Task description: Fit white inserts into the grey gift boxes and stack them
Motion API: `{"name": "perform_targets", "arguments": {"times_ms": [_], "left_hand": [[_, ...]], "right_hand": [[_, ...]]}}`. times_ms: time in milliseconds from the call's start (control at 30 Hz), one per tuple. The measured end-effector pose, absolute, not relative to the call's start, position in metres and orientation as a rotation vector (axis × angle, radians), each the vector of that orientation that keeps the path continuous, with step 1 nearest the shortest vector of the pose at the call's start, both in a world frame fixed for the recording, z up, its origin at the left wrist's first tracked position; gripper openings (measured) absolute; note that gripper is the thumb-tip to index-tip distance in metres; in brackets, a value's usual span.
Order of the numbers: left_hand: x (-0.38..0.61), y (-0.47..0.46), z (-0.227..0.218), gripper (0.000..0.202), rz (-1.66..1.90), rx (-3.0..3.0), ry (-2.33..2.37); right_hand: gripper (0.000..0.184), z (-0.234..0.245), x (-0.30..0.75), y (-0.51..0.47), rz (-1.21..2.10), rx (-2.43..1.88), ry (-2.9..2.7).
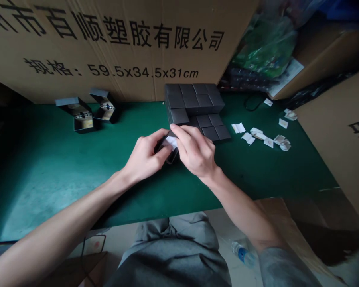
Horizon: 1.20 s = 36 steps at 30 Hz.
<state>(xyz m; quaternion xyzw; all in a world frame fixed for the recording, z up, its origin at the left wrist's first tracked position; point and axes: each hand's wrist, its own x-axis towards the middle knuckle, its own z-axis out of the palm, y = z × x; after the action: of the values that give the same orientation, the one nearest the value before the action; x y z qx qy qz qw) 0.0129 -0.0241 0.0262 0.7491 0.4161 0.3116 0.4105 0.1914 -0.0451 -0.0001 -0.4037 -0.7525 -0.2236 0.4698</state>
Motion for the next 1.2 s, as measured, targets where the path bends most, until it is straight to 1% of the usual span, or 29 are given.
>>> {"name": "perform_targets", "arguments": {"times_ms": [167, 333, 400, 633, 833, 967, 1100, 1200], "left_hand": [[0.011, -0.022, 0.022, 0.015, 0.791, 1.914, 1.044], [0.010, -0.020, 0.020, 0.034, 0.770, 1.918, 0.980], [0.010, -0.020, 0.019, 0.038, 0.777, 1.930, 0.976], [0.013, -0.024, 0.019, 0.034, 0.805, 1.973, 0.986], [0.015, -0.027, 0.019, 0.026, 0.870, 1.970, 1.003], [0.015, -0.026, 0.017, 0.033, 0.975, 1.930, 1.076], [0.014, -0.025, 0.018, 0.031, 1.114, 1.926, 1.179], [0.014, -0.025, 0.020, 0.032, 1.142, 2.008, 1.253]], "right_hand": [[0.040, -0.006, 0.192, -0.040, -0.487, -1.007, -1.845], [0.040, -0.007, 0.192, -0.035, -0.447, -0.981, -1.815], [0.039, -0.006, 0.192, -0.035, -0.449, -0.970, -1.819], [0.034, -0.002, 0.190, -0.040, -0.440, -0.923, -1.825], [0.031, 0.001, 0.190, -0.041, -0.453, -0.916, -1.817], [0.033, -0.002, 0.192, -0.038, -0.440, -0.935, -1.803], [0.038, -0.006, 0.191, -0.035, -0.379, -0.968, -1.797], [0.044, -0.008, 0.189, -0.034, -0.309, -0.977, -1.778]]}}
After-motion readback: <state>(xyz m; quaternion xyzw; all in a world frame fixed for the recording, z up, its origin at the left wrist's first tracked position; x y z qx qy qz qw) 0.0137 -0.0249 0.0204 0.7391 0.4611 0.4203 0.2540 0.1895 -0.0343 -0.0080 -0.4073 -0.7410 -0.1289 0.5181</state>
